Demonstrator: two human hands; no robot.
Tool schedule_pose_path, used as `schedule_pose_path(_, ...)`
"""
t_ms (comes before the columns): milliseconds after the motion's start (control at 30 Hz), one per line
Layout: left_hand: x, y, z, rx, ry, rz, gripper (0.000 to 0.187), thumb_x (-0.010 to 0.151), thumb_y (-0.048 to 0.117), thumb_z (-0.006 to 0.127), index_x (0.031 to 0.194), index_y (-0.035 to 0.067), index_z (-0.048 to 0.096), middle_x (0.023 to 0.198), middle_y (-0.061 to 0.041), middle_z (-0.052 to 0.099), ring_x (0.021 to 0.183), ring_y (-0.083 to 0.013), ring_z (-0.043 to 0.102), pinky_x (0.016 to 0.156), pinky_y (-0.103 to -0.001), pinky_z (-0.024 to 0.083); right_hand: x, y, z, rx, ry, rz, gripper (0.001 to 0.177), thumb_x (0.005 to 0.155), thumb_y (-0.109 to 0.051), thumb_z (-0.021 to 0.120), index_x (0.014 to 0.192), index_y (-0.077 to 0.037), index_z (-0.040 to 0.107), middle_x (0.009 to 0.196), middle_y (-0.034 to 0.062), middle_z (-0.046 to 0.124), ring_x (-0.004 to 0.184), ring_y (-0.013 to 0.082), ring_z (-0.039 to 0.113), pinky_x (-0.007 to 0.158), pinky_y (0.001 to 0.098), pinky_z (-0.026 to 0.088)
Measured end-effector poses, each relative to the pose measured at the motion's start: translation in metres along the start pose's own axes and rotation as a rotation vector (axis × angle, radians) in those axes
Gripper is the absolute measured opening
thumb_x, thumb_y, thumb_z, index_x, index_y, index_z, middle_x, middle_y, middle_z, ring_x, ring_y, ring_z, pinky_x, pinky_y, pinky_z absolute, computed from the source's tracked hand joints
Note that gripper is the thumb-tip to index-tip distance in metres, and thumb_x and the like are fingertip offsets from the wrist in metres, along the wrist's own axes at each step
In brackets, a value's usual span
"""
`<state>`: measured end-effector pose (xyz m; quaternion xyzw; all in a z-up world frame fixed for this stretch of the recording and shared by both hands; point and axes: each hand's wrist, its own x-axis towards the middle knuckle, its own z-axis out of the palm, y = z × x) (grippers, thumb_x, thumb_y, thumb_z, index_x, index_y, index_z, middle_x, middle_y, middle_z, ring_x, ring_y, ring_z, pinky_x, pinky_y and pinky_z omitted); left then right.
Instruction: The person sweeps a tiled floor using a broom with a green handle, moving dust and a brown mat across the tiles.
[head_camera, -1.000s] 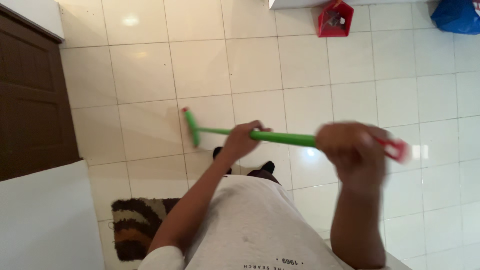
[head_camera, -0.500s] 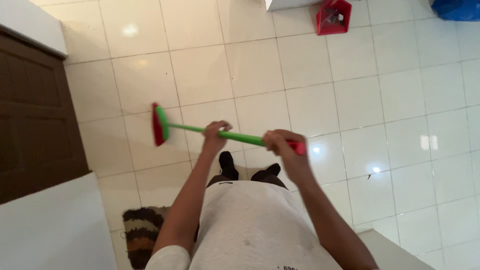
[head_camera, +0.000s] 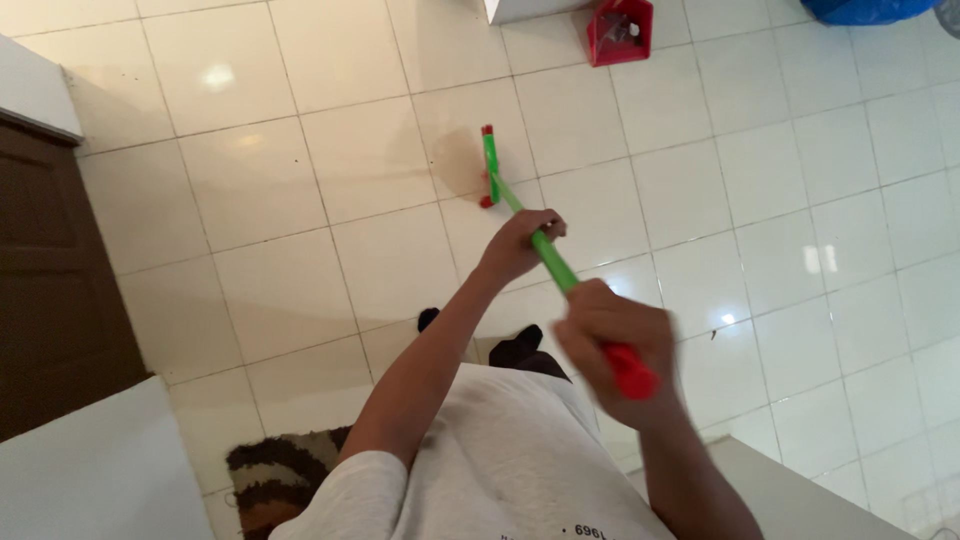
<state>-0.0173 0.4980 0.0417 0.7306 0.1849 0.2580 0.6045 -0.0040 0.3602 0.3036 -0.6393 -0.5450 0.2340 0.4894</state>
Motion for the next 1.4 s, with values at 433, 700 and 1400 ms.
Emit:
schedule_pose_path(433, -0.068, -0.002, 0.011, 0.597, 0.054, -0.455, 0.044, 0.100, 0.046, 0.058, 0.080, 0.011, 0.074, 0.068, -0.017, 0.068, 0.066, -0.0401, 0.065, 0.064, -0.052, 0.052, 0.011, 0.099, -0.083, 0.793, 0.279, 0.361, 0.033, 0.105, -0.010, 0.049, 0.072, -0.010, 0.042, 0.064, 0.0047, 0.043, 0.063, 0.0186, 0.042, 0.075, 0.0382, 0.047)
schedule_pose_path(700, -0.115, -0.083, 0.058, 0.681, 0.113, -0.729, 0.036, 0.096, 0.041, 0.058, 0.084, 0.012, 0.076, 0.082, -0.014, 0.070, 0.081, -0.0377, 0.067, 0.070, -0.060, 0.046, -0.031, 0.172, -0.067, 0.817, 0.225, 0.651, 0.041, 0.102, -0.006, 0.057, 0.062, -0.006, 0.050, 0.058, 0.0051, 0.047, 0.059, 0.0180, 0.045, 0.074, 0.0383, 0.049)
schedule_pose_path(1400, 0.079, 0.064, 0.250, 0.234, 0.133, -0.055, 0.033, 0.094, 0.033, 0.070, 0.075, 0.006, 0.070, 0.066, -0.011, 0.068, 0.068, -0.0298, 0.064, 0.065, -0.041, 0.052, -0.049, 0.124, -0.328, 0.407, 0.094, -0.232, 0.013, 0.089, 0.009, 0.047, 0.087, -0.001, 0.055, 0.055, 0.0066, 0.048, 0.039, 0.0124, 0.043, 0.050, 0.0348, 0.046)
